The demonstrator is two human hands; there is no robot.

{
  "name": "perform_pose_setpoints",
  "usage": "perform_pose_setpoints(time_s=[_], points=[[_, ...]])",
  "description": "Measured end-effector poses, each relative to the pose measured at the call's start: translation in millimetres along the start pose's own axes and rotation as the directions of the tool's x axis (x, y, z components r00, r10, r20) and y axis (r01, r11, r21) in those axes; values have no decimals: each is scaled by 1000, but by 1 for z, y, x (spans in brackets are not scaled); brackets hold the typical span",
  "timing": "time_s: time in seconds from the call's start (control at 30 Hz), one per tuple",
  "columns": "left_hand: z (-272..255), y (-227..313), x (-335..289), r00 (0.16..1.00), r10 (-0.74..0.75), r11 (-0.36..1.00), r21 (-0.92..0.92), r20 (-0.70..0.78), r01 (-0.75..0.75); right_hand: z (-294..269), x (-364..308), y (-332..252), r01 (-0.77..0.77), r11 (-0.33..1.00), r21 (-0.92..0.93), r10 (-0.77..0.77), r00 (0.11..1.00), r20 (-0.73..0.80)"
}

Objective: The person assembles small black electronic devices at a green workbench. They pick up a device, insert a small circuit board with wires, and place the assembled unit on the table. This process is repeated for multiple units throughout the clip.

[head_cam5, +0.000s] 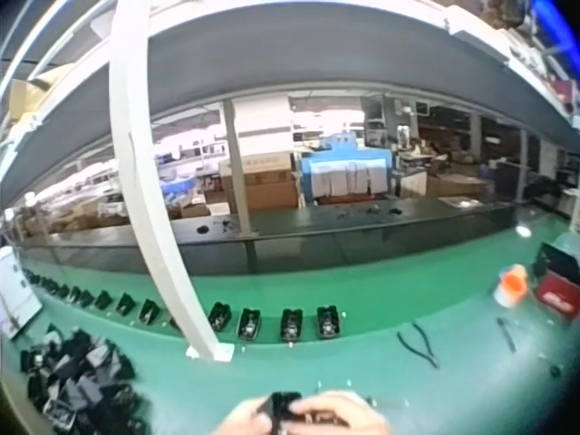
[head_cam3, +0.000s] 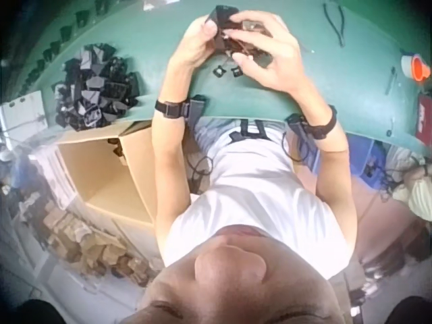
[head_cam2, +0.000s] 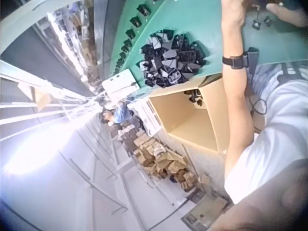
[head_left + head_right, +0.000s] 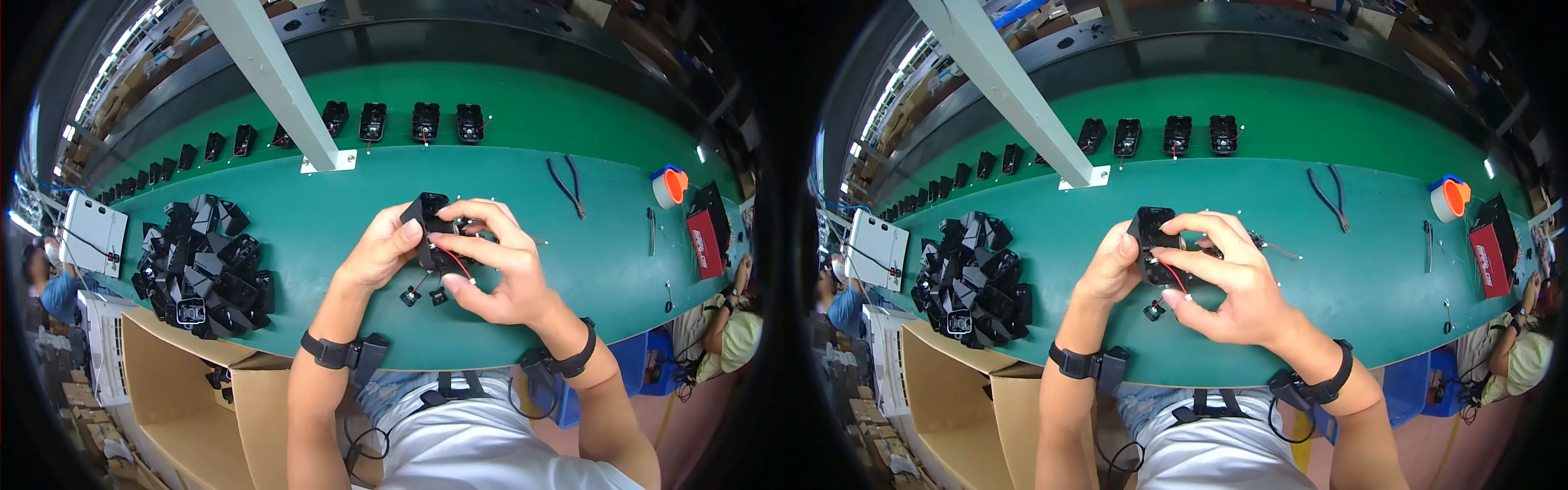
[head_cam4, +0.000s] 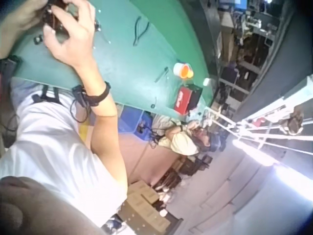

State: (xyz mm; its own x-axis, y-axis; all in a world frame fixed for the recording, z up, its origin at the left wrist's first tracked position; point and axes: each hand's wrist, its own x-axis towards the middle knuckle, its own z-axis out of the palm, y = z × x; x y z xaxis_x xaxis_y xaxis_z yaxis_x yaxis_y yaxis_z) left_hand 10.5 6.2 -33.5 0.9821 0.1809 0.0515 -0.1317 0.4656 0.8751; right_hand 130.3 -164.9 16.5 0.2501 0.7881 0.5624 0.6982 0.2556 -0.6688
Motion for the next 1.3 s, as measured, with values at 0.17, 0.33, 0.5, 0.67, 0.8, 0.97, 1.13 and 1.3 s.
perform_pose_setpoints(time_s=[0.17,0.33,0.5,0.67,0.8,0.97,1.13,1.3], points=[[3,3,4,1000,27,995,91,12,-28,4,-1,1,-52,999,-4,52,998,-37],[6,7,6,1000,0,959,283,-11,3,9,-10,27,-277,854,440,245,961,130],[4,14,2,999,5,926,376,-44,12,5,-7,19,-363,622,693,340,923,179],[3,15,2,997,26,942,336,-72,0,5,-8,24,-428,356,831,379,879,290],[8,12,-1,990,30,934,358,-135,20,5,-10,23,-433,505,747,416,880,228],[-9,28,-3,883,404,469,883,-239,24,-15,3,40,-344,910,232,347,937,27],[-33,102,-68,858,184,-258,819,-479,512,-39,46,74,-53,884,-465,128,983,131],[-73,132,-116,656,418,-307,582,-628,753,-79,69,136,-111,724,-681,261,958,122]])
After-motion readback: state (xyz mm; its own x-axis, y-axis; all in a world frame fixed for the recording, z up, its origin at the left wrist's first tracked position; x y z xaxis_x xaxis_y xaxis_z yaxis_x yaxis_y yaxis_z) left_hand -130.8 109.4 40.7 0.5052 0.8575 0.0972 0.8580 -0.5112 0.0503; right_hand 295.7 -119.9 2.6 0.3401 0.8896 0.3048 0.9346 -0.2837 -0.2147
